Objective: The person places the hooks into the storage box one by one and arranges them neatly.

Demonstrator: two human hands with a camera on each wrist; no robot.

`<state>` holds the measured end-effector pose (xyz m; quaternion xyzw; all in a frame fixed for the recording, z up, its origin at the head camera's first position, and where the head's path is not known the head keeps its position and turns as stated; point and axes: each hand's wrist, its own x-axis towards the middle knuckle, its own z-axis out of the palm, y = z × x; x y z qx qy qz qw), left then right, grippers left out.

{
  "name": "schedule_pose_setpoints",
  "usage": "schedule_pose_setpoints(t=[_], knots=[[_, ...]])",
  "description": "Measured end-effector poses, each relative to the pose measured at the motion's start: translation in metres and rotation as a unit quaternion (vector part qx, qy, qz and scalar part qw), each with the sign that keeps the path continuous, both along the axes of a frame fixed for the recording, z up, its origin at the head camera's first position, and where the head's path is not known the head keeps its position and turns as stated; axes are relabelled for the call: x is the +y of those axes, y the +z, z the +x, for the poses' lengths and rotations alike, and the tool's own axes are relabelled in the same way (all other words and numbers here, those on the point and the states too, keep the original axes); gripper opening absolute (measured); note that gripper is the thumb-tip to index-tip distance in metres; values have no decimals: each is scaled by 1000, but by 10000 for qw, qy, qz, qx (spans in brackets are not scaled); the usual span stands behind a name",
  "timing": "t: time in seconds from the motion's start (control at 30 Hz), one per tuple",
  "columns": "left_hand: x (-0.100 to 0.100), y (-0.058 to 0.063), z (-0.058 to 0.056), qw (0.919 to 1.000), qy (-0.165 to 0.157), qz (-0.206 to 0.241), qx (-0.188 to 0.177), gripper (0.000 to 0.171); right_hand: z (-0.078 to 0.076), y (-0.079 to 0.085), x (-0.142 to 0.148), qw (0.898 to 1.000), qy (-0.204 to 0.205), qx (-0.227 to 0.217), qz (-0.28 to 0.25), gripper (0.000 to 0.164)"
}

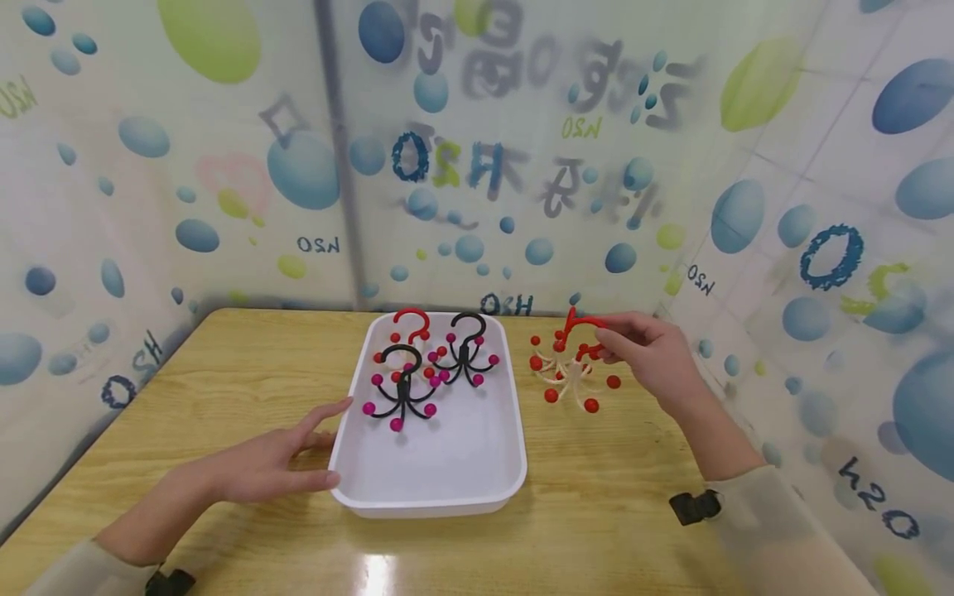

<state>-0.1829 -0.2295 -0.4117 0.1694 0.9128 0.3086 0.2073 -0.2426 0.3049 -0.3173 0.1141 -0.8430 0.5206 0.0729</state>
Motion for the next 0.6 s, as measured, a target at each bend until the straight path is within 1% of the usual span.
schedule_pose_setpoints(t=[0.13, 0.23, 0.37, 0.6], knots=[[0, 0, 1, 10000, 40, 10, -39, 104, 3, 5, -25, 9998, 202, -21, 1, 27], [-1, 0, 2, 10000, -18, 20, -12, 104, 2, 6, -43, 9994, 317, -110, 28, 35], [-1, 0, 2, 9999, -106, 43, 55, 102, -3, 3, -65, 9990, 359, -238, 125, 36], [-2, 0, 1, 9998, -150, 36, 122, 102, -17, -10, -101, 9972, 587, -452, 79, 34]])
